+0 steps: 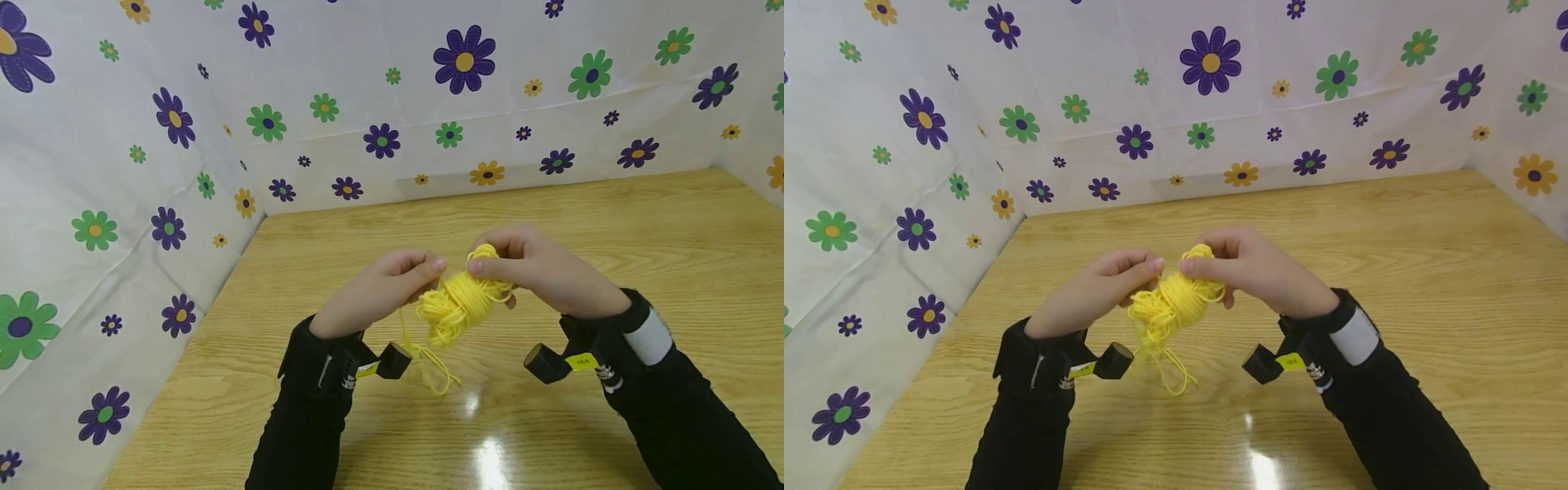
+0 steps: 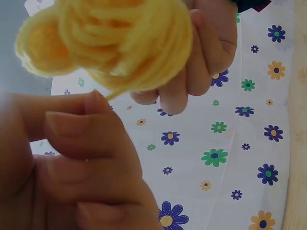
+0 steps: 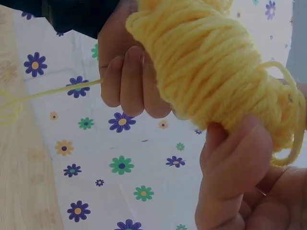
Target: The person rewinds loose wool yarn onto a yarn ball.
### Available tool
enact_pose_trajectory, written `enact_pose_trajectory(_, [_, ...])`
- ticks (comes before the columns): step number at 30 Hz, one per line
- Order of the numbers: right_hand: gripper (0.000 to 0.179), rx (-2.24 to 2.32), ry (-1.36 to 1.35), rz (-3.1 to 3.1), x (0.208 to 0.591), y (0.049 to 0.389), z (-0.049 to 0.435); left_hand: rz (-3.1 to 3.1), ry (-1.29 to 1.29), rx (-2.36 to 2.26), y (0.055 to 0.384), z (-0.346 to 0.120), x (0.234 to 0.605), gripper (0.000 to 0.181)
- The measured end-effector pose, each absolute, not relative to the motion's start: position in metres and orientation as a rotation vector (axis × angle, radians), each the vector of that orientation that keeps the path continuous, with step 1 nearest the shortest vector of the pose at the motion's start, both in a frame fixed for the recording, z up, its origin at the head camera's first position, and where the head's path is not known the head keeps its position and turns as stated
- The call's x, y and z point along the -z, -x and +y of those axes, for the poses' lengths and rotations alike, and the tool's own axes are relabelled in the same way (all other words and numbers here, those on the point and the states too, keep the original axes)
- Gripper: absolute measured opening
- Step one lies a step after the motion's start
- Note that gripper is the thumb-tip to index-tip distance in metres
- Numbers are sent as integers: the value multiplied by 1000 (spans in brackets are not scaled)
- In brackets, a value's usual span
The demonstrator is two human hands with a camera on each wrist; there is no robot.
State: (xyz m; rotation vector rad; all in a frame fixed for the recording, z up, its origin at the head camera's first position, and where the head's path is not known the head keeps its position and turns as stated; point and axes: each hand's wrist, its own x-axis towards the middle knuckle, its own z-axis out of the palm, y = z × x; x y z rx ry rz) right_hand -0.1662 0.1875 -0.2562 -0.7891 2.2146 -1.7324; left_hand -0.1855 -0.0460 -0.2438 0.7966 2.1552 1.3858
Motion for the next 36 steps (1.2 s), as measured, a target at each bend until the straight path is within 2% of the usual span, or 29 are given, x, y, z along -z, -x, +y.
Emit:
enact_pose_trajectory(18, [23, 1618, 551, 2474, 258, 172, 183, 2245, -762, -1418, 179, -53, 237, 28])
enact_pose_trajectory(28, [25, 1701, 483, 2476, 261, 173, 180, 2281, -880, -1382, 172, -53, 235, 26])
enact_pose_trajectory(36, [34, 1785, 406, 2484, 260, 172, 180, 2270, -967, -1308, 170, -47, 237, 27])
